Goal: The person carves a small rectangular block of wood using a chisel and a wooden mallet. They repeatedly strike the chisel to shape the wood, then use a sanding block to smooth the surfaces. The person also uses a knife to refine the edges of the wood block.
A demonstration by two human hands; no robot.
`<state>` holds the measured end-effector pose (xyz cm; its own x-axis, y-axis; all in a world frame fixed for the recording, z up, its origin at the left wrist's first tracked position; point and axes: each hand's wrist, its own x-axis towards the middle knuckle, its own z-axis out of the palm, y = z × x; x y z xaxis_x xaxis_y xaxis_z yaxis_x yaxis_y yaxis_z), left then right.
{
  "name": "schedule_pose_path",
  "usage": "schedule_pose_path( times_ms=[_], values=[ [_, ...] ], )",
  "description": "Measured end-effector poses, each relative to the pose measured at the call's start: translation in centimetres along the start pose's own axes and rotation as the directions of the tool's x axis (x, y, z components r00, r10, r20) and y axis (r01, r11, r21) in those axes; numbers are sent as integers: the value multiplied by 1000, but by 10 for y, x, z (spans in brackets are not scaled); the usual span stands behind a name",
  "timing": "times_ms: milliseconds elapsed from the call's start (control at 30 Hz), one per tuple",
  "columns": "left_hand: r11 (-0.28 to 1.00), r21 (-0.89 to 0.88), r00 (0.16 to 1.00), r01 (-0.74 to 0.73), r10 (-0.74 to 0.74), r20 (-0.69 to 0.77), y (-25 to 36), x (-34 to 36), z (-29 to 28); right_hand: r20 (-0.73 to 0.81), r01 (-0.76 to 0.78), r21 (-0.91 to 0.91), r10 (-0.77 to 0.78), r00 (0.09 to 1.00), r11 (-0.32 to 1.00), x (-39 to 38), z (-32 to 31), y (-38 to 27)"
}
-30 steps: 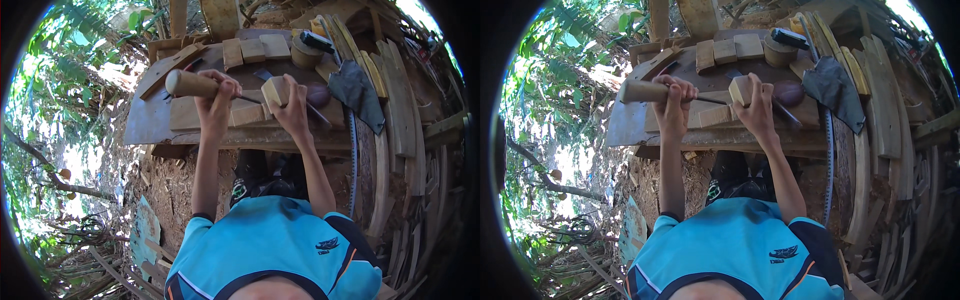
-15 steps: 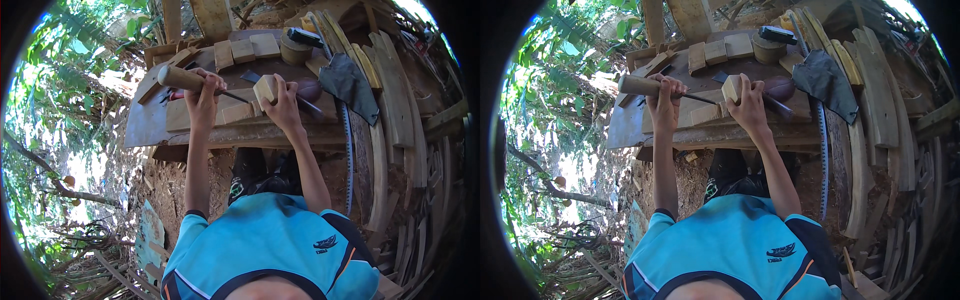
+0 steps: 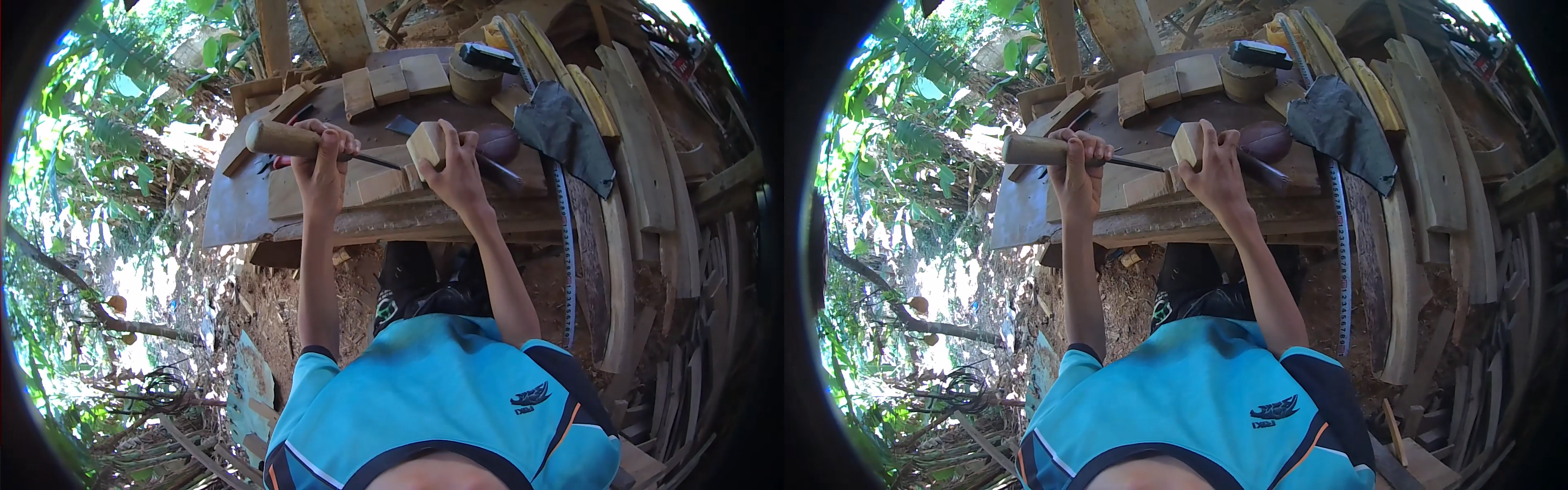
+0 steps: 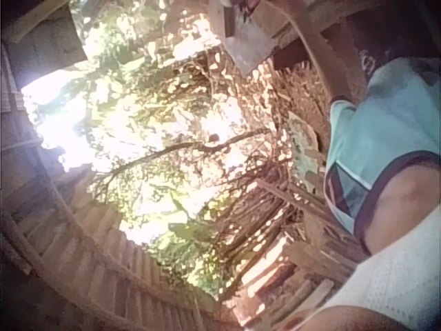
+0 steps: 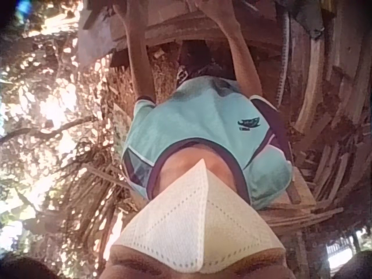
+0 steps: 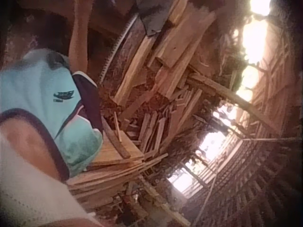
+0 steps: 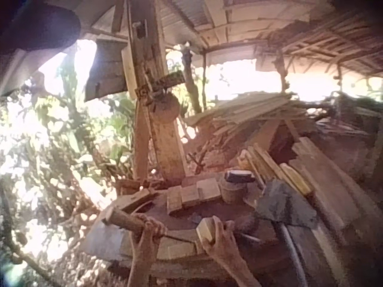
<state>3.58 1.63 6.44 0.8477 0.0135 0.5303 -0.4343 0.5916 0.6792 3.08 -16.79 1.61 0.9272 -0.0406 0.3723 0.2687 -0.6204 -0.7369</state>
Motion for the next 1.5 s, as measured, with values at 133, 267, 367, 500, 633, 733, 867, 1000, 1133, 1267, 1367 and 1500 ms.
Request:
schedule_pose_path(
  times_ms=[133, 267, 367, 500, 633, 733, 867, 1000, 1133, 1267, 1367, 1500],
  values=[
    [1000, -23, 1000, -1, 2, 13, 0, 0, 1, 2, -1, -14, 1, 1000, 1000, 0, 0, 1],
    [1000, 7, 1000, 16, -16, 12, -1, 1, 3, 11, -5, -11, 5, 1000, 1000, 1, 0, 1],
    [988, 148, 999, 32, -35, 21, 1, 2, 10, 5, -3, -2, 3, 1000, 1000, 1, 0, 1],
    [981, 191, 999, 30, -35, 23, -2, 9, 25, -15, 56, -25, -57, 998, 998, 2, 1, 3],
    [915, 395, 978, 82, -151, 146, -6, 25, 33, 15, 65, 8, -65, 998, 998, 5, -2, 4],
    [881, 464, 960, 93, -202, 191, -10, 34, 41, 29, 111, -12, -111, 993, 994, 6, -3, 5],
    [875, 475, 951, 96, -222, 217, -13, 37, 45, 48, 99, -2, -99, 994, 995, 6, -4, 4],
    [873, 480, 955, 86, -210, 211, -11, 36, 45, 33, 116, -23, -116, 993, 993, 6, -2, 6],
    [871, 482, 950, 93, -222, 218, -8, 35, 42, 44, 127, -41, -125, 991, 991, 6, -1, 3],
    [849, 525, 934, 62, -235, 269, -6, 34, 38, 62, 130, -123, -123, 990, 984, 12, -6, 1],
    [866, 489, 943, 100, -240, 233, -4, 32, 40, 32, 183, -184, -180, 983, 966, 32, -29, -9],
    [857, 509, 961, 75, -198, 191, -1, 31, 25, 17, 210, 247, -221, 975, 946, 67, -96, -87]
  ],
)
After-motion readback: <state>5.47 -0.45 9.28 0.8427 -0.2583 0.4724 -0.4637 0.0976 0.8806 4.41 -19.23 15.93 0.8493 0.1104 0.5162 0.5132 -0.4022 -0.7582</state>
